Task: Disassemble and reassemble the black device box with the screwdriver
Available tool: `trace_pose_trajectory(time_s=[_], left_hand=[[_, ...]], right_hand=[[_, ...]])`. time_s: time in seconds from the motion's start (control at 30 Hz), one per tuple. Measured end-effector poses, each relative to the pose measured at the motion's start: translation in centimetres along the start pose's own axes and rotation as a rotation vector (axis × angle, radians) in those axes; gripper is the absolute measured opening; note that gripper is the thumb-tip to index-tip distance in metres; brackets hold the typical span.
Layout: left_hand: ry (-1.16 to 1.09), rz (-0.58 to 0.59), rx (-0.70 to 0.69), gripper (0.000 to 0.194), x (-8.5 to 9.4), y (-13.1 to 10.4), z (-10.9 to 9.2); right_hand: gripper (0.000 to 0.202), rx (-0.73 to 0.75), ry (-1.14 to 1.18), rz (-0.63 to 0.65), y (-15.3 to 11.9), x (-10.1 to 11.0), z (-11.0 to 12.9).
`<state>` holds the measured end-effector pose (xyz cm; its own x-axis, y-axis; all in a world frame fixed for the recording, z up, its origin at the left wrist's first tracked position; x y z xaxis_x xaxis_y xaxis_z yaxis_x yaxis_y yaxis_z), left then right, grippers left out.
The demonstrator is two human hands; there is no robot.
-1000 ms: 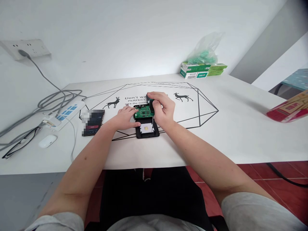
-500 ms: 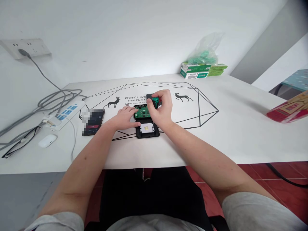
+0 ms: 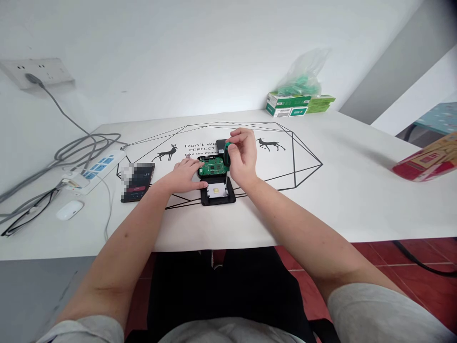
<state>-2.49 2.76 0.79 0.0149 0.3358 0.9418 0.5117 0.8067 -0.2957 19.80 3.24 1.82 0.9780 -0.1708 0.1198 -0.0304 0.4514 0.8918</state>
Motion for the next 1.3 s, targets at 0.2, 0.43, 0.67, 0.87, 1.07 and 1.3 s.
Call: trace_pose_trajectory(time_s=[0.2, 0.43, 0.67, 0.87, 1.07, 1.3], left_hand=[[-0.021, -0.005, -0.01, 0.093, 0.0, -0.1, 0.0], [-0.041, -0.019, -0.037, 0.092, 0.0, 0.0, 0.1], [-0.062, -0.032, -0.04, 0.091, -0.2, 0.1, 0.2], [-0.027, -0.02, -0.025, 0.094, -0.1, 0.1, 0.2], [-0.02, -0.017, -0.015, 0.094, 0.0, 0.0, 0.0], [-0.011, -0.007, -0.01, 0.094, 0.1, 0.0, -0.3]], right_hand=[[0.02, -0.088, 0.149, 0.05, -0.4, -0.6, -0.1], [0.023, 0.032, -0.038, 0.109, 0.0, -0.4, 1.7], [0.031, 0.103, -0.071, 0.151, 0.3, 0.5, 1.6], [0.04, 0.072, 0.036, 0.162, 0.3, 0.9, 0.9], [0.024, 0.003, -0.123, 0.108, 0.2, 0.5, 0.7], [0.023, -0.029, -0.104, 0.084, 0.2, 0.0, 0.3]])
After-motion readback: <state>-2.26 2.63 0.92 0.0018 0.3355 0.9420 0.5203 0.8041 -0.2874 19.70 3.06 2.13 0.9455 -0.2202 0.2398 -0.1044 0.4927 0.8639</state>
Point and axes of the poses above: each hand's wrist, its own y-axis towards the middle knuckle, its own x-axis out of the back of the hand, z = x × y, the point moved 2 cm from there along y, towards the middle knuckle, and after that the axes turned 13 degrees about z, right-handed, at the moved point
